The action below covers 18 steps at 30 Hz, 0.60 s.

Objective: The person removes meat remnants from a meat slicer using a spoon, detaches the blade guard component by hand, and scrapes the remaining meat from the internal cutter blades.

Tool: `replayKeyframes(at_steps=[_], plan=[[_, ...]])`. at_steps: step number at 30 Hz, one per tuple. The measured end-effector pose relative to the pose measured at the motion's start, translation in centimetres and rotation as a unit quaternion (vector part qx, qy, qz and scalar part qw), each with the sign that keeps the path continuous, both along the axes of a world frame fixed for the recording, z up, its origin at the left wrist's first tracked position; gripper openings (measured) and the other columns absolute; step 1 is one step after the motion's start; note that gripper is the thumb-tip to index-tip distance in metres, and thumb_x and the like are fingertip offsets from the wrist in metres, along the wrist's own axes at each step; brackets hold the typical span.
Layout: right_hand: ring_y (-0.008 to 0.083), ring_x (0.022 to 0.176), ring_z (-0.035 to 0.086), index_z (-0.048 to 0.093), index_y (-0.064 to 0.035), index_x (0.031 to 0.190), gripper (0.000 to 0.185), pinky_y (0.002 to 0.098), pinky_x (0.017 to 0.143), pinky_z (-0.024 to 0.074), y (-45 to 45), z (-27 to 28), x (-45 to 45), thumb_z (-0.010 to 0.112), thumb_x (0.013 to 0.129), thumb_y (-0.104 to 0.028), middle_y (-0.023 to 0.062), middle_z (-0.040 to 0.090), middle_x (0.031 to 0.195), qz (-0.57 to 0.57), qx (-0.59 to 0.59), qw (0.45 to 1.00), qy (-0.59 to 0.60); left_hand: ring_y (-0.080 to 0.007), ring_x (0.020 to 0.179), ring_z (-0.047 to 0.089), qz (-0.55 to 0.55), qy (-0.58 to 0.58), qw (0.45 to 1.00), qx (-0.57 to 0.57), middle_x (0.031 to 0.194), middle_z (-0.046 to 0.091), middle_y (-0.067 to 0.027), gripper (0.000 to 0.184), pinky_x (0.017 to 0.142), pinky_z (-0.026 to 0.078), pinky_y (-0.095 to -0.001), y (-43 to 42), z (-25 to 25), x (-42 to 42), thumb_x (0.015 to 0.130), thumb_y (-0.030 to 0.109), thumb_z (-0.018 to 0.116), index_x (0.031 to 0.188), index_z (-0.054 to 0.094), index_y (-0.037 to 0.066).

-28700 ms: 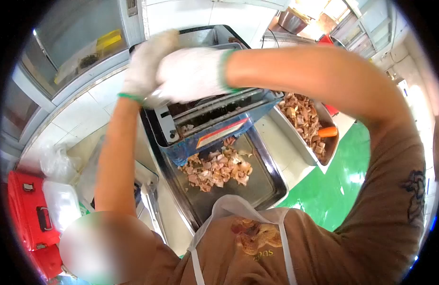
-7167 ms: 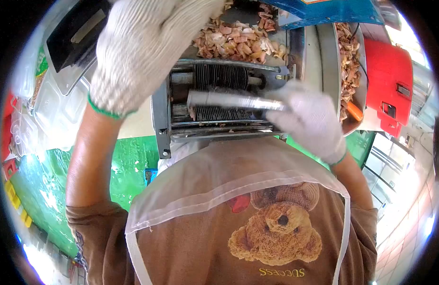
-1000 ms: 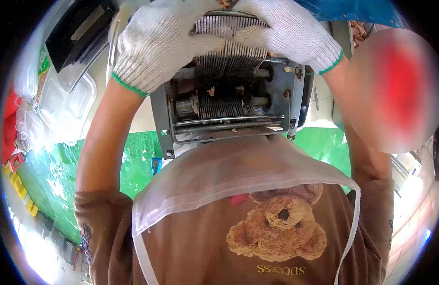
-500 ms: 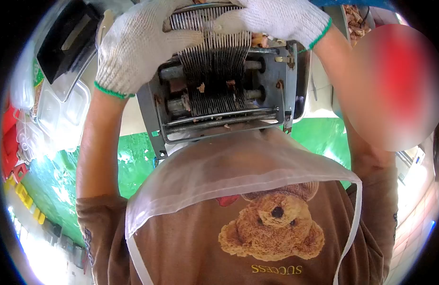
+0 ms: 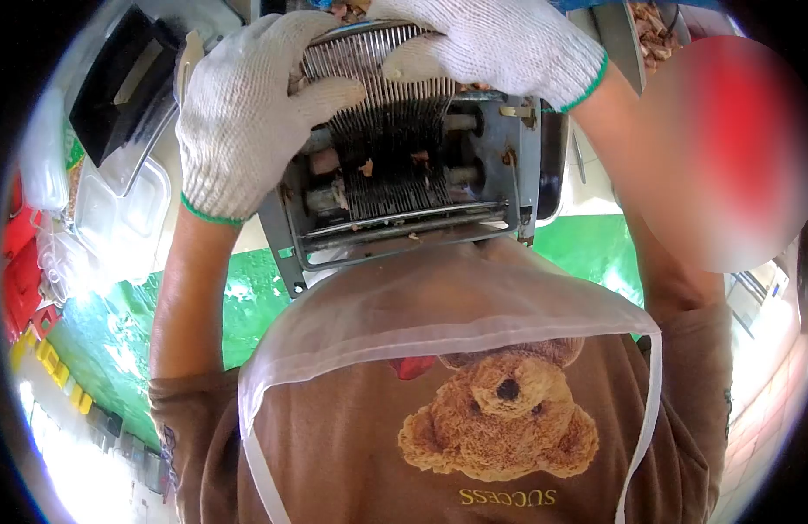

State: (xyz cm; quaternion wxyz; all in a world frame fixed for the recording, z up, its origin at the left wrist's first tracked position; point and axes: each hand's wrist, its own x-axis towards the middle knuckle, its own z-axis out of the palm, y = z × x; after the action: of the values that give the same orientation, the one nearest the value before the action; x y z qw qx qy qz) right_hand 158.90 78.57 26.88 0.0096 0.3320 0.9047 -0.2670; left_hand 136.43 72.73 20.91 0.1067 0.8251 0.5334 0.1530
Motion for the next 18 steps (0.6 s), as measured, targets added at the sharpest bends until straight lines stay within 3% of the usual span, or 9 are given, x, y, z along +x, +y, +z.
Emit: replayKeyframes(at_steps=[3, 5, 12, 18], plan=[[0.0385, 0.087, 0.069, 0.063, 0.0005, 0.104, 0.035, 0.0461, 0.075, 0.0531, -0.6, 0.5, -0.1, 0.072, 0.084, -0.027, 0.0224, 0.068, 0.089, -0.045, -0.036, 0.998, -0.03, -0.0336, 0.094, 0.066, -0.032, -0.021, 0.998, 0.054, 0.105, 0.069, -0.0134, 0.055, 0.09, 0.049, -0.0405, 0.1, 0.3, 0.2, 0.075, 0.038, 0.08, 0.12, 0.067, 0.008], [0.0383, 0.086, 0.069, 0.062, 0.0003, 0.106, 0.036, 0.0461, 0.076, 0.0533, -0.6, 1.3, -0.2, 0.072, 0.084, -0.027, 0.0227, 0.068, 0.088, -0.086, -0.105, 0.989, -0.065, -0.0339, 0.097, 0.066, -0.036, -0.008, 0.999, 0.018, 0.108, 0.069, -0.0135, 0.056, 0.09, 0.049, -0.0414, 0.7, 0.9, 0.5, 0.075, 0.038, 0.08, 0.121, 0.067, 0.009], [0.0383, 0.091, 0.069, 0.06, -0.0003, 0.108, 0.04, 0.0462, 0.077, 0.0541, 0.5, -2.3, 0.5, 0.075, 0.082, -0.027, 0.0229, 0.067, 0.095, -0.039, 0.012, 0.998, -0.056, -0.0339, 0.103, 0.068, -0.025, -0.034, 0.999, -0.03, 0.111, 0.069, -0.0145, 0.058, 0.09, 0.053, -0.0428, 1.9, 0.3, 0.2, 0.074, 0.037, 0.081, 0.123, 0.066, 0.01], [0.0373, 0.092, 0.068, 0.058, 0.0005, 0.109, 0.044, 0.0456, 0.077, 0.0547, 0.9, -2.8, 0.8, 0.076, 0.08, -0.027, 0.0203, 0.066, 0.1, -0.016, 0.048, 0.997, -0.049, -0.035, 0.104, 0.067, -0.029, 0.03, 0.999, -0.001, 0.112, 0.068, -0.0171, 0.068, 0.092, 0.053, -0.0427, 1.2, 1.3, 0.8, 0.067, 0.04, 0.084, 0.124, 0.065, 0.008]])
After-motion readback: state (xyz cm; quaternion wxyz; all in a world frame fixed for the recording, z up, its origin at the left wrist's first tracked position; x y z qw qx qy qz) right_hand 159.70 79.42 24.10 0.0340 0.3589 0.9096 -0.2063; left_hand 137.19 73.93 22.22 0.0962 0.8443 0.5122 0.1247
